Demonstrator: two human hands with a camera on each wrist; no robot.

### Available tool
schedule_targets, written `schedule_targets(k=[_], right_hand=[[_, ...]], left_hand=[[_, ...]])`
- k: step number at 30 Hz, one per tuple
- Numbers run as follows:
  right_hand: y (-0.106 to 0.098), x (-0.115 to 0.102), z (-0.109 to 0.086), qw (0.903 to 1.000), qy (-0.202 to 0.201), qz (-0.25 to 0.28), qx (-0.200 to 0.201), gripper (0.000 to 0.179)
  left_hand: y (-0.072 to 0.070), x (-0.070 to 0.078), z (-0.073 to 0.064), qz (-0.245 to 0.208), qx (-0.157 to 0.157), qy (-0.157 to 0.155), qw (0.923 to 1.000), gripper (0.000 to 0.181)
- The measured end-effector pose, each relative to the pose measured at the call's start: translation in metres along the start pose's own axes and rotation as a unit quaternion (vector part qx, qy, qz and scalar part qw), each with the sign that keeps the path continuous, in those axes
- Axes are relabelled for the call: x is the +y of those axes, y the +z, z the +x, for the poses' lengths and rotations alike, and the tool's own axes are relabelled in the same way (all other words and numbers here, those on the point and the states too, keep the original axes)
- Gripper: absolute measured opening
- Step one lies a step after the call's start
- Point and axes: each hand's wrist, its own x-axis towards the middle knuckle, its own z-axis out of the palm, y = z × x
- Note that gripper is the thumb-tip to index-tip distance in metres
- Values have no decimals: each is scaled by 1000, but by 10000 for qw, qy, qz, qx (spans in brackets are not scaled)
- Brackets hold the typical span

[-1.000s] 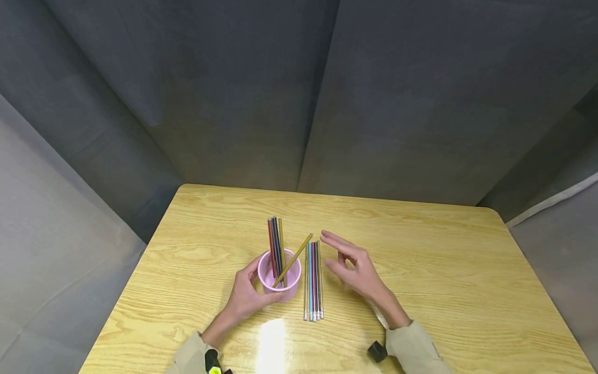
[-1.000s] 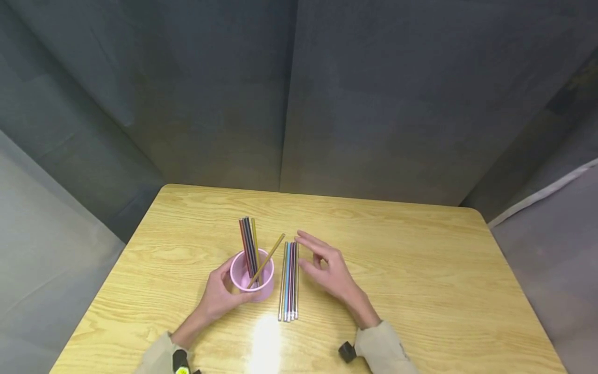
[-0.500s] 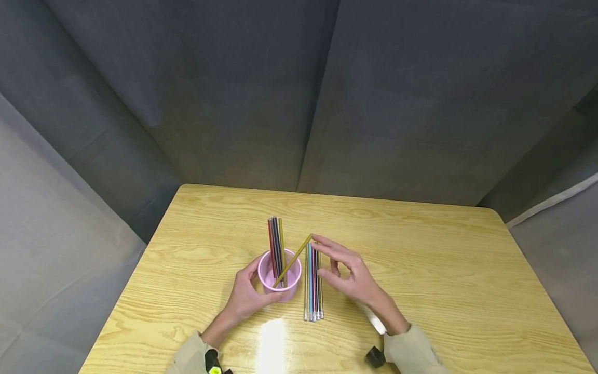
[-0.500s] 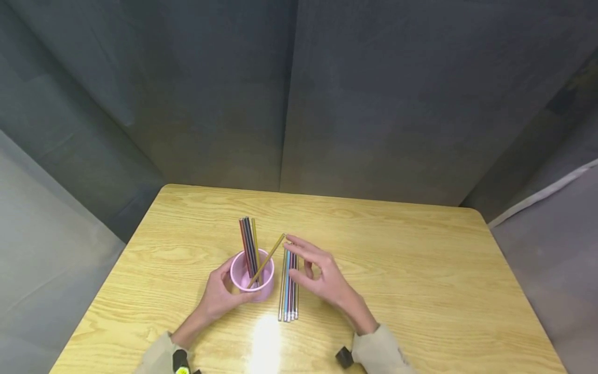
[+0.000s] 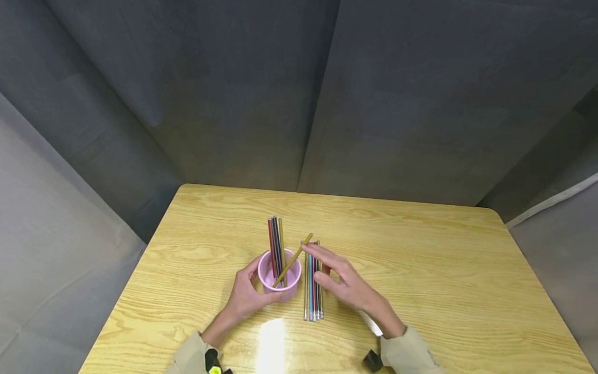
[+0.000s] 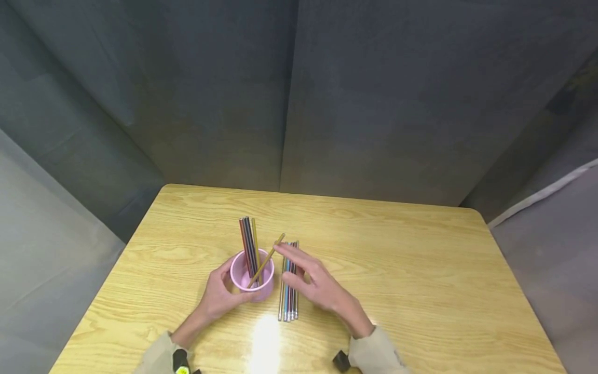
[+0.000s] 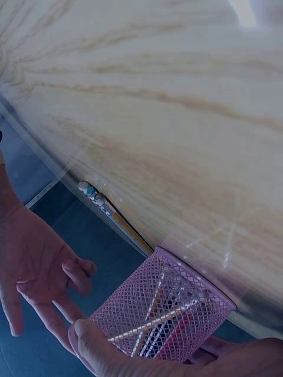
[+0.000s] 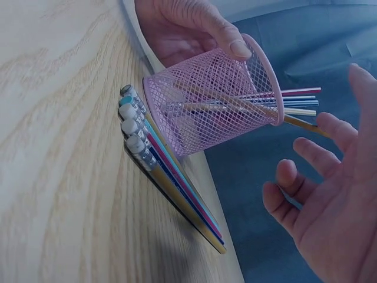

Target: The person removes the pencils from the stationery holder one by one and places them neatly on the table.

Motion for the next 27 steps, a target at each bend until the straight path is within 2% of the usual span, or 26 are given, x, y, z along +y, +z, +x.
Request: schedule_targets(k=[4, 12, 16, 27], right_hand=[[2, 0, 0, 9999, 53, -20, -151, 52], [5, -7, 1, 9988, 218, 34, -428, 55], [6, -8, 1, 9986, 230, 82, -473, 57], [5, -9, 2, 9988, 191, 55, -451, 57]], left_hand=[[0, -1, 0, 3, 30, -5, 10000, 90], [0, 0, 1, 29, -13, -144, 9999, 91], [0, 0, 0, 109, -16, -236, 9997, 91], [0, 1, 0, 138, 3, -240, 9996, 92]])
